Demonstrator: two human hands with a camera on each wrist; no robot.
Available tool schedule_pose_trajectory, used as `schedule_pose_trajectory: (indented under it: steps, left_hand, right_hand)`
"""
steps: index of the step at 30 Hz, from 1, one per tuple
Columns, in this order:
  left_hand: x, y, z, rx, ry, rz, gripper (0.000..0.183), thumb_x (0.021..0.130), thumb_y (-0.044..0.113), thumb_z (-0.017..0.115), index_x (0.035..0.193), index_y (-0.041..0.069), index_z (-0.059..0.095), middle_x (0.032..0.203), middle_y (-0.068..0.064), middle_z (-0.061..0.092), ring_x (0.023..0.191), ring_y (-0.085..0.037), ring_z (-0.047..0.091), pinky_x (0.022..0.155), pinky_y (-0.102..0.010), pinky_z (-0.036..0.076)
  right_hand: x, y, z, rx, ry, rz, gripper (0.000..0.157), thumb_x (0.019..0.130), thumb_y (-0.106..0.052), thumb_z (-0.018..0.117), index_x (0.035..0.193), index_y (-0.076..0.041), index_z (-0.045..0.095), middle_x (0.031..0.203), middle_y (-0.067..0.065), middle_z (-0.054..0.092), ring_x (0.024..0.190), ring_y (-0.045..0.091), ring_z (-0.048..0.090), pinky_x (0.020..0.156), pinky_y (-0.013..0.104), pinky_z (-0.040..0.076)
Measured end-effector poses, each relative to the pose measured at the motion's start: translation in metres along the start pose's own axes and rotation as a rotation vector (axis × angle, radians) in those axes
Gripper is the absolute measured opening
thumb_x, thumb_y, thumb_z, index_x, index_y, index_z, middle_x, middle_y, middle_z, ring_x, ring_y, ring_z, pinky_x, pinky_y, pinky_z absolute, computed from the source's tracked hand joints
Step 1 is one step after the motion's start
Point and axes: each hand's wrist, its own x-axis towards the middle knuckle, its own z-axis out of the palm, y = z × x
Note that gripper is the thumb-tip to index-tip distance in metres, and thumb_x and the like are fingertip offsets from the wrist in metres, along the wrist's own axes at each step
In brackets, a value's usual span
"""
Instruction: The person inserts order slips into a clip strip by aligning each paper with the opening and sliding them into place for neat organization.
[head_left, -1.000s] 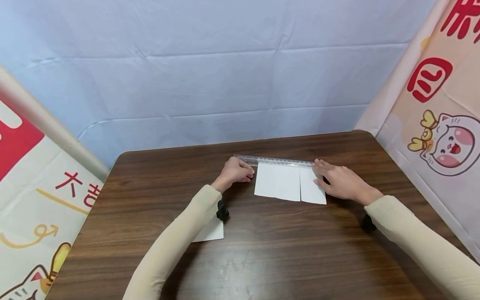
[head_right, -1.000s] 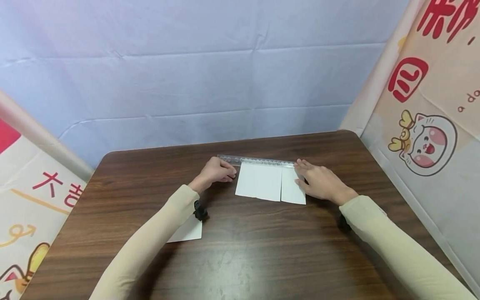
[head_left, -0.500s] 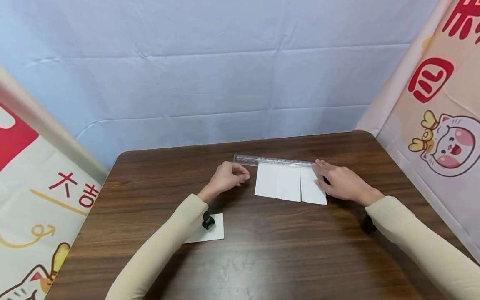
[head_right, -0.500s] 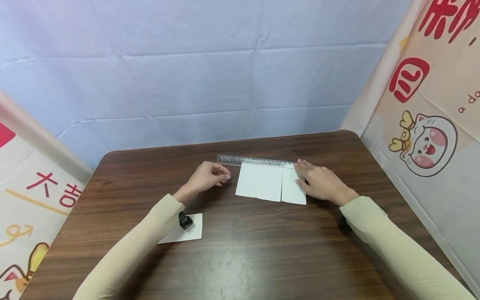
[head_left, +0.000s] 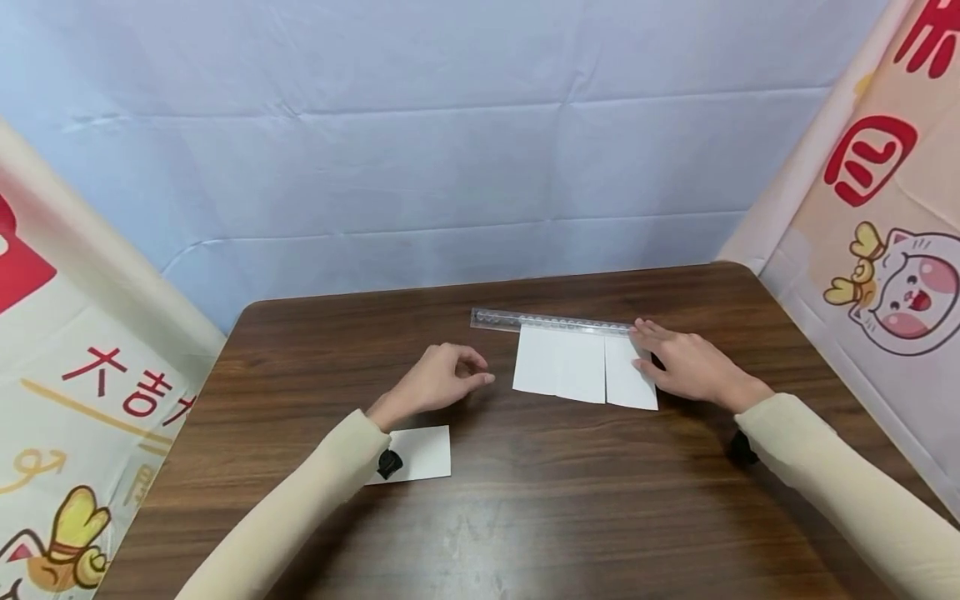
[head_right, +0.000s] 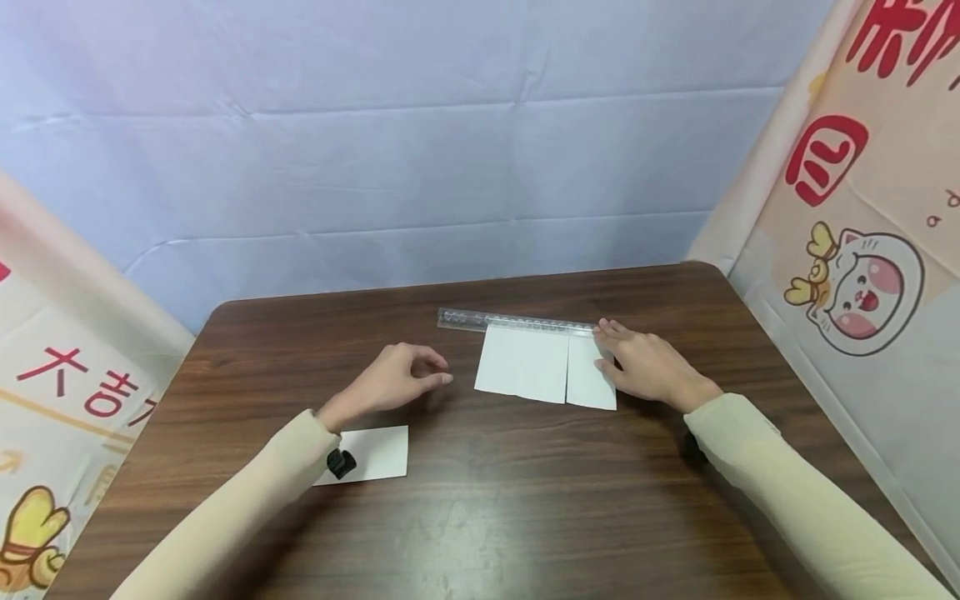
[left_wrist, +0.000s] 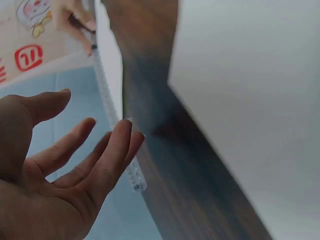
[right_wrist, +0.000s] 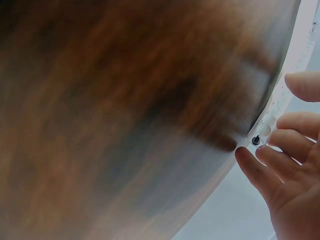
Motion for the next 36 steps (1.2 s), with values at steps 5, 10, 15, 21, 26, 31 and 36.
schedule_pose_trajectory:
  steps: [5,10,15,21,26,31,36]
  left_hand:
    - [-0.016,-0.002,0.004,0.112,-0.021,0.084,0.035,0.102,0.033,0.072,0.124,0.006,0.074,0.118,-0.01,0.075,0.101,-0.023,0.07,0.088,-0.039,0.06]
    - [-0.036,-0.007,0.002,0.24,-0.032,0.148,0.045,0.103,0.036,0.07,0.133,0.003,0.069,0.131,-0.013,0.067,0.111,-0.028,0.07,0.094,-0.044,0.061]
    - [-0.057,-0.014,-0.003,0.311,-0.046,0.151,0.051,0.102,0.043,0.07,0.137,0.005,0.066,0.141,-0.015,0.06,0.113,-0.028,0.071,0.096,-0.048,0.061]
    - [-0.079,-0.028,-0.007,0.358,-0.053,0.19,0.057,0.099,0.049,0.071,0.139,0.009,0.064,0.141,-0.008,0.06,0.108,-0.021,0.072,0.093,-0.043,0.062]
    - [-0.092,-0.037,-0.007,0.43,-0.059,0.231,0.066,0.097,0.06,0.069,0.143,0.013,0.062,0.145,-0.004,0.061,0.12,-0.02,0.07,0.095,-0.04,0.063]
    - [-0.102,-0.045,-0.004,0.536,-0.009,0.216,0.078,0.093,0.07,0.067,0.147,0.014,0.06,0.149,-0.005,0.062,0.129,-0.025,0.068,0.09,-0.045,0.065]
    - [-0.107,-0.052,-0.005,0.573,-0.007,0.183,0.087,0.094,0.073,0.063,0.154,0.01,0.054,0.159,-0.009,0.054,0.141,-0.026,0.061,0.094,-0.048,0.064]
  right_hand:
    - [0.0,0.0,0.0,-0.003,0.002,-0.002,0.059,0.105,-0.023,0.065,0.153,0.007,0.048,0.161,0.033,0.041,0.115,0.046,0.067,0.049,0.025,0.03]
    - [0.0,-0.001,-0.001,-0.009,-0.005,0.004,0.06,0.106,-0.023,0.064,0.154,0.007,0.047,0.161,0.033,0.041,0.131,0.048,0.06,0.051,0.026,0.031]
    - [-0.001,-0.001,-0.001,-0.004,-0.006,0.007,0.06,0.106,-0.023,0.064,0.154,0.007,0.046,0.161,0.033,0.04,0.131,0.048,0.06,0.051,0.026,0.032]
    - [-0.001,0.0,0.0,0.001,-0.003,0.008,0.06,0.105,-0.023,0.064,0.154,0.007,0.047,0.161,0.033,0.04,0.107,0.044,0.067,0.05,0.025,0.03]
    - [-0.001,0.001,0.002,-0.001,-0.007,0.006,0.059,0.105,-0.023,0.064,0.153,0.007,0.047,0.161,0.033,0.041,0.129,0.047,0.061,0.053,0.026,0.035]
    - [-0.001,0.002,0.004,-0.007,0.002,-0.007,0.059,0.106,-0.023,0.064,0.153,0.007,0.048,0.16,0.033,0.042,0.145,0.047,0.049,0.064,0.034,0.05]
    - [0.0,0.0,0.001,-0.004,-0.01,-0.004,0.06,0.106,-0.024,0.064,0.154,0.008,0.046,0.161,0.034,0.04,0.106,0.043,0.072,0.056,0.028,0.04]
